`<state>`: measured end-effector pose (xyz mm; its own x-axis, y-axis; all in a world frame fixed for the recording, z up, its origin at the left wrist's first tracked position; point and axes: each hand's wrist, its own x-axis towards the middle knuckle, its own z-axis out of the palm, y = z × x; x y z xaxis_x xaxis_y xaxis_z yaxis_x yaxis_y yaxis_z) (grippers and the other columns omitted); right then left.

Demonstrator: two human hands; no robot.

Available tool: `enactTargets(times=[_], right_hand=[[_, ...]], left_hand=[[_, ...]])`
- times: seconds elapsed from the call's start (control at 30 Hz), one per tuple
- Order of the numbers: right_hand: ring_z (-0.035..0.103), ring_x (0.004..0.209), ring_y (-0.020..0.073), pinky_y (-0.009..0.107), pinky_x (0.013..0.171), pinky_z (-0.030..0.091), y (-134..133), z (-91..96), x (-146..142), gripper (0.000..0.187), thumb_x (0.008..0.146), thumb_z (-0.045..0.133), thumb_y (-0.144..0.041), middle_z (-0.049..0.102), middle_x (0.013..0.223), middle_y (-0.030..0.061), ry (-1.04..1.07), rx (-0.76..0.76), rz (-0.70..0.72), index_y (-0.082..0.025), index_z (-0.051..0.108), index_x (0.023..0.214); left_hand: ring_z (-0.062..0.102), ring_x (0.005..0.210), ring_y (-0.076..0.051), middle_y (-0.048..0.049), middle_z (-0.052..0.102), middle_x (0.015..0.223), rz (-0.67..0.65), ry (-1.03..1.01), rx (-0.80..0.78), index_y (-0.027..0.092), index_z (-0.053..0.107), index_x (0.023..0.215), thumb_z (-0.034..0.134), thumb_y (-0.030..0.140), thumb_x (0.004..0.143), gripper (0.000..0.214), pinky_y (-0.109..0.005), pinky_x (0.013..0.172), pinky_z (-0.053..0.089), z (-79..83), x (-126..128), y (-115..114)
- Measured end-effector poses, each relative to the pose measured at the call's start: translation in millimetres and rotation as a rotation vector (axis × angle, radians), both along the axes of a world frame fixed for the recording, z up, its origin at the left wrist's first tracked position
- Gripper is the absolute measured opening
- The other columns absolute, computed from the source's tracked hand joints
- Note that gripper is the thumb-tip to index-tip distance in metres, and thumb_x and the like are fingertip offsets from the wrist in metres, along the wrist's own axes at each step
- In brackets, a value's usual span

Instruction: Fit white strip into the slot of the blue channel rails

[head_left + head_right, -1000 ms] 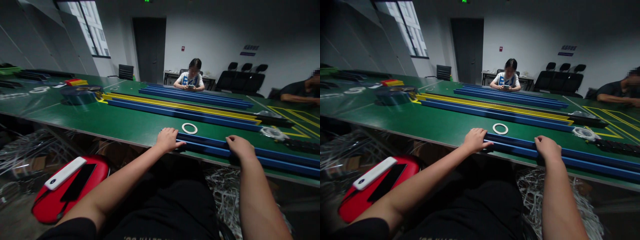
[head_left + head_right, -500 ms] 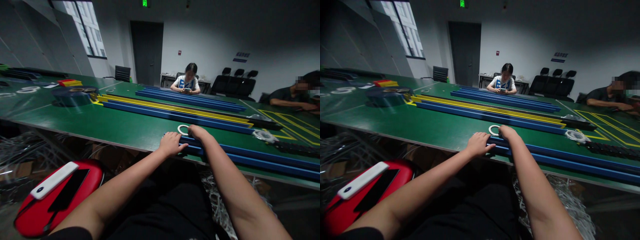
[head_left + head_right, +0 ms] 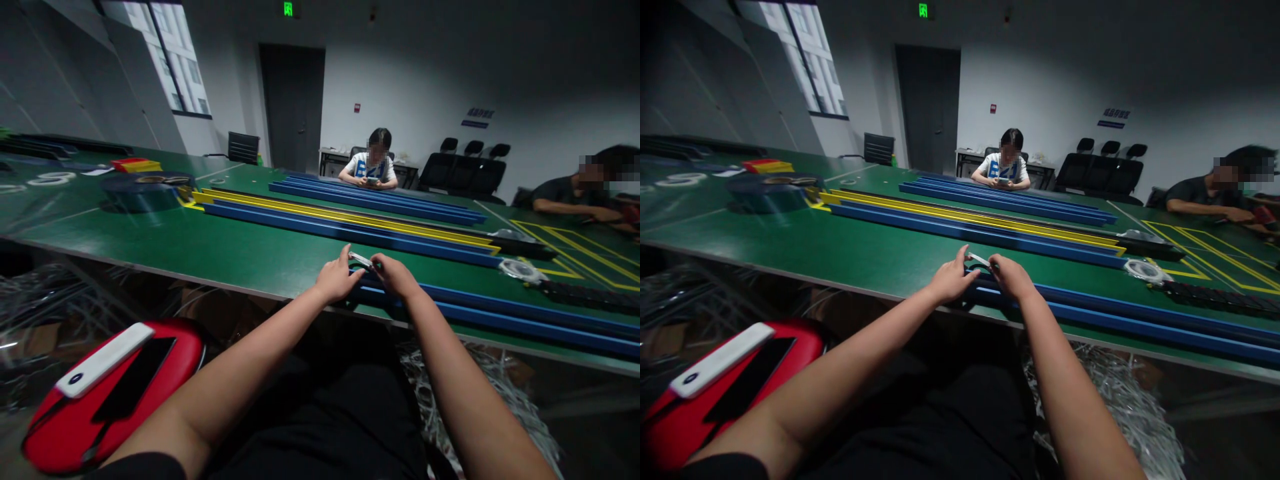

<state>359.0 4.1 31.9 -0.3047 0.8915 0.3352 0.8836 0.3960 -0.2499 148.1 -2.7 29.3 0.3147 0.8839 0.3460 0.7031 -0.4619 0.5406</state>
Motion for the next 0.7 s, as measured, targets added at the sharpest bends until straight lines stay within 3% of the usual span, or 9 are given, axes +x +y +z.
enactTargets(times=[0.17, 0.37, 0.57, 0.7], right_hand=[[0.057, 0.083, 0.0168, 0.025, 0.073, 0.038, -7.5, 4.8, -1.9, 0.018, 0.092, 0.05, -0.03, 0.066, 0.093, 0.0056, -0.045, 0.101, 0.053, -0.023, 0.062, 0.104], [0.054, 0.089, 0.0195, 0.028, 0.08, 0.04, -16.6, 11.3, -4.4, 0.023, 0.094, 0.044, -0.029, 0.067, 0.093, 0.0075, -0.084, 0.206, 0.092, -0.023, 0.065, 0.103], [0.053, 0.101, 0.022, 0.035, 0.093, 0.041, -23.3, 17.5, -7.1, 0.025, 0.094, 0.043, -0.029, 0.068, 0.1, 0.0092, -0.053, 0.251, 0.18, -0.023, 0.066, 0.099], [0.057, 0.096, 0.0214, 0.037, 0.093, 0.042, -28.6, 22.7, -8.3, 0.024, 0.093, 0.047, -0.035, 0.068, 0.099, 0.0096, 0.087, 0.206, 0.172, -0.022, 0.066, 0.098]], left_hand=[[0.062, 0.112, -0.024, -0.0075, 0.063, 0.129, -0.016, -0.133, -0.061, 0.026, 0.036, 0.134, 0.053, 0.04, 0.091, 0.048, -0.037, 0.09, 0.047, -0.5, -5.2, 4.9], [0.066, 0.094, -0.02, -0.0051, 0.071, 0.103, 0.026, -0.258, -0.051, 0.024, 0.053, 0.107, 0.047, 0.032, 0.094, 0.016, -0.033, 0.081, 0.049, -3.5, -4.4, 9.7], [0.064, 0.086, -0.017, -0.0039, 0.07, 0.091, 0.046, -0.357, 0.03, 0.021, 0.06, 0.091, 0.048, 0.027, 0.092, 0.014, -0.031, 0.081, 0.049, -1.1, -7.0, 8.0], [0.062, 0.088, -0.019, -0.0051, 0.069, 0.092, 0.031, -0.341, 0.097, 0.02, 0.061, 0.088, 0.049, 0.026, 0.091, 0.013, -0.032, 0.082, 0.048, 7.0, -13.5, 8.0]])
